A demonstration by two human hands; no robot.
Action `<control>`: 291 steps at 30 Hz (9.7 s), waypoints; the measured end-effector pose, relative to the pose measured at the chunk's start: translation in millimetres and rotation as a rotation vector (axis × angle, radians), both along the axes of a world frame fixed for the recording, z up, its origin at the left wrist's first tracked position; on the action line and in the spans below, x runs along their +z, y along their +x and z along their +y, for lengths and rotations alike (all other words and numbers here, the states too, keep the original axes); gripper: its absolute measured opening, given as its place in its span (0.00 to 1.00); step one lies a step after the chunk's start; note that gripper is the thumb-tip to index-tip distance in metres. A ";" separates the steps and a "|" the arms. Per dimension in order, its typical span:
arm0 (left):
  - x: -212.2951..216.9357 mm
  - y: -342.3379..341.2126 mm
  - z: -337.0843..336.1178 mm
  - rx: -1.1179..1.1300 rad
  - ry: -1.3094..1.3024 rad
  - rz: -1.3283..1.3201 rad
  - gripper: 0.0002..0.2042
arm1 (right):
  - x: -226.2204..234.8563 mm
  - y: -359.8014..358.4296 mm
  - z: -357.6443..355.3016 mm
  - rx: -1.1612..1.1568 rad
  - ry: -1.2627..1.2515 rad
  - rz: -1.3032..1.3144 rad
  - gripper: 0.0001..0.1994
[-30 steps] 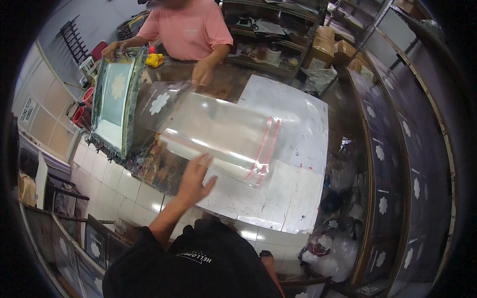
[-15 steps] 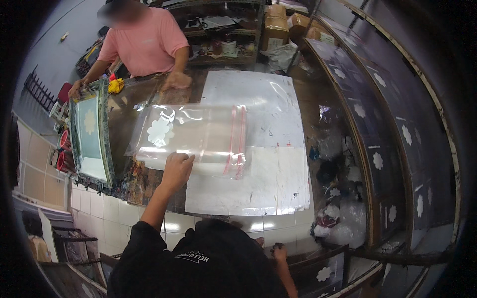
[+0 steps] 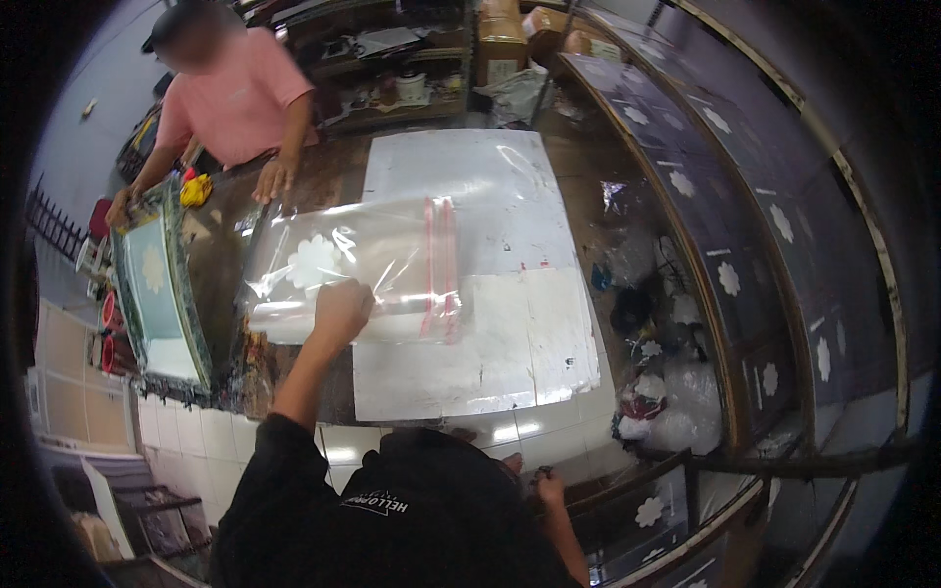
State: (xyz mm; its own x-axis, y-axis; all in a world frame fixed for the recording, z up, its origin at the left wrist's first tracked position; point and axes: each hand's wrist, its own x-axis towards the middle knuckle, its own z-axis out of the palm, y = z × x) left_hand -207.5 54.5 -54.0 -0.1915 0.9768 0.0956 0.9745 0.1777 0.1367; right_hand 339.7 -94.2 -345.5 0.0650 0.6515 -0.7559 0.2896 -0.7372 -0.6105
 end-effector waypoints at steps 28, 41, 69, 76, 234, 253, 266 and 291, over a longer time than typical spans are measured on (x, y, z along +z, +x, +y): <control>43.4 381.8 -39.7 -1.595 0.108 -0.654 0.17 | 307.8 89.4 19.6 -0.430 0.752 0.128 0.18; -95.0 395.4 -20.1 -1.174 -0.429 -0.642 0.10 | 325.7 387.5 -260.2 -1.029 0.587 -0.379 0.09; -273.9 320.0 -55.0 -0.257 -1.143 -0.636 0.19 | 194.7 497.6 -427.9 -1.207 0.307 -1.013 0.08; -287.0 299.7 -62.5 -0.249 -1.188 -0.646 0.19 | 223.9 504.6 -396.8 -1.083 0.162 -1.263 0.11; -17.7 291.0 -66.5 -1.480 0.108 -0.249 0.21 | 279.7 -50.1 38.2 -0.369 0.773 0.118 0.33; -17.6 302.5 -55.0 -1.278 -0.743 -0.889 0.20 | 287.2 145.9 -15.6 -0.547 0.628 -0.292 0.09; -260.5 259.6 -122.4 -0.687 -1.257 -0.390 0.21 | 79.1 244.6 67.2 -0.233 0.445 -0.345 0.19; -308.6 271.9 -151.6 -0.707 -1.242 -0.133 0.10 | -168.5 353.1 -353.7 -1.874 0.890 -0.449 0.28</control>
State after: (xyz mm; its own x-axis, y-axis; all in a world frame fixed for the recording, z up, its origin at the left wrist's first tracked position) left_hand 64.4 -97.1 -362.6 0.4212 0.3050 -0.8542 0.8996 -0.2602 0.3507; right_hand 692.8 -447.9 -514.0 0.9478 -0.2997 -0.1087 -0.0745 0.1231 -0.9896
